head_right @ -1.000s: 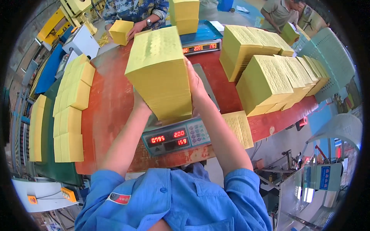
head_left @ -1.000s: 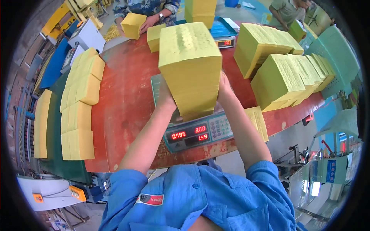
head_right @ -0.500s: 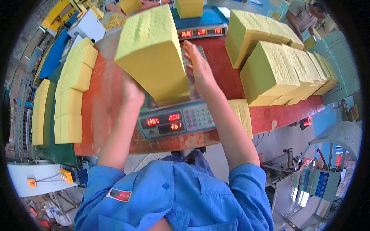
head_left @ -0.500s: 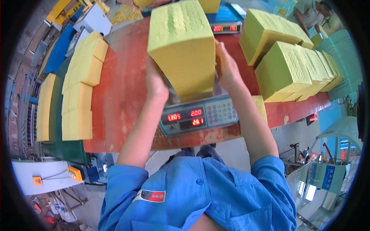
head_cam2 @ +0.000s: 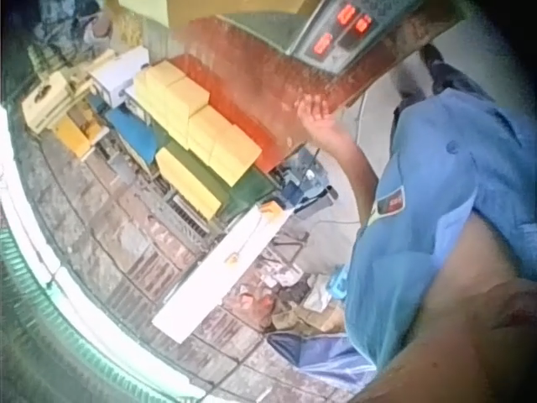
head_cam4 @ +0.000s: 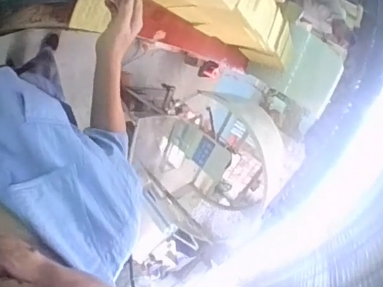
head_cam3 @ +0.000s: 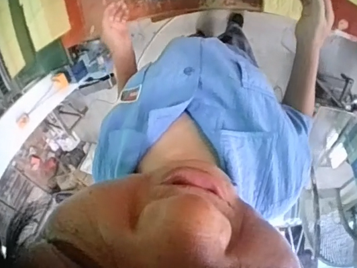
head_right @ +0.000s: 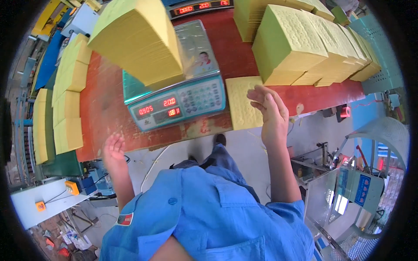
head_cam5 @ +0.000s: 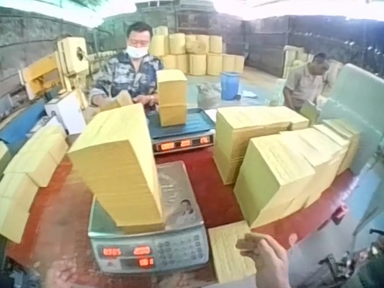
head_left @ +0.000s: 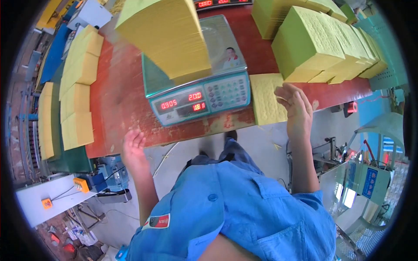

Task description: Weighing and organizing stacks of yellow paper or material on industrial scales.

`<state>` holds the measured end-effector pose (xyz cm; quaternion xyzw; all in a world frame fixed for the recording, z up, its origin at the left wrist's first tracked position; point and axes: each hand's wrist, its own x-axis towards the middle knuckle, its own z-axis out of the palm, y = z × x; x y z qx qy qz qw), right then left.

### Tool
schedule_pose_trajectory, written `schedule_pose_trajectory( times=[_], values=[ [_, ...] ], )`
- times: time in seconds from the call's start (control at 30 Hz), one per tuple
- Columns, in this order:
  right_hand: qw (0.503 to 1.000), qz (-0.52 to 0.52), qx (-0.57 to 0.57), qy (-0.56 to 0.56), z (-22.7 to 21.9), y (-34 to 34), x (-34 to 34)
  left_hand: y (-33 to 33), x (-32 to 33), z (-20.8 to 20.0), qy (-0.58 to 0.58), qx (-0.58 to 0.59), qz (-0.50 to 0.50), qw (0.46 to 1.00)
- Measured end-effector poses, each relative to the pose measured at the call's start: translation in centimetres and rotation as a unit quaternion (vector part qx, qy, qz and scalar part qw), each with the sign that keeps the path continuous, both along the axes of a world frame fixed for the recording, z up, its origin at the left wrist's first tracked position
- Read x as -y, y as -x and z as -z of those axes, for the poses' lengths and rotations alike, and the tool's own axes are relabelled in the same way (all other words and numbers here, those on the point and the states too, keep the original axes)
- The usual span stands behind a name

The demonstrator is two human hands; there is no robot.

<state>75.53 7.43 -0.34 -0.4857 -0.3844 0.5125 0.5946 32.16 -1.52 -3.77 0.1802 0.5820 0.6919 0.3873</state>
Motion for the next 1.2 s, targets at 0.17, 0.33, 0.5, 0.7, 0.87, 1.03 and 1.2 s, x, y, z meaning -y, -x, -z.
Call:
schedule_pose_trajectory(
  times=[0.17,0.33,0.5,0.7,0.87,1.03,1.2],
  values=[
    [0.995,0.015,-0.095,-0.008,1.7,5.0,5.7,1.0,-0.5,-2.1,-0.055,0.007,0.055,0.997],
    [0.991,-0.016,-0.134,0.02,3.5,10.1,11.6,4.2,5.1,-2.0,-0.081,-0.021,0.064,0.994],
    [0.989,-0.026,-0.142,0.041,4.6,13.0,15.4,7.7,10.3,-1.1,-0.01,0.01,0.016,1.0],
    [0.985,-0.043,-0.156,0.067,4.7,16.4,17.1,9.9,11.3,-1.2,-0.048,-0.038,0.011,0.998],
    [0.987,-0.047,-0.148,0.049,3.8,16.9,16.5,7.3,9.5,-1.4,-0.028,-0.015,0.045,0.998],
    [0.983,-0.071,-0.161,0.053,3.5,15.3,15.4,-1.3,6.4,-2.1,0.016,-0.106,0.261,0.959],
    [0.983,-0.035,-0.164,0.076,4.0,10.7,15.2,-15.0,0.2,-2.8,-0.115,-0.236,0.458,0.849]
  ],
)
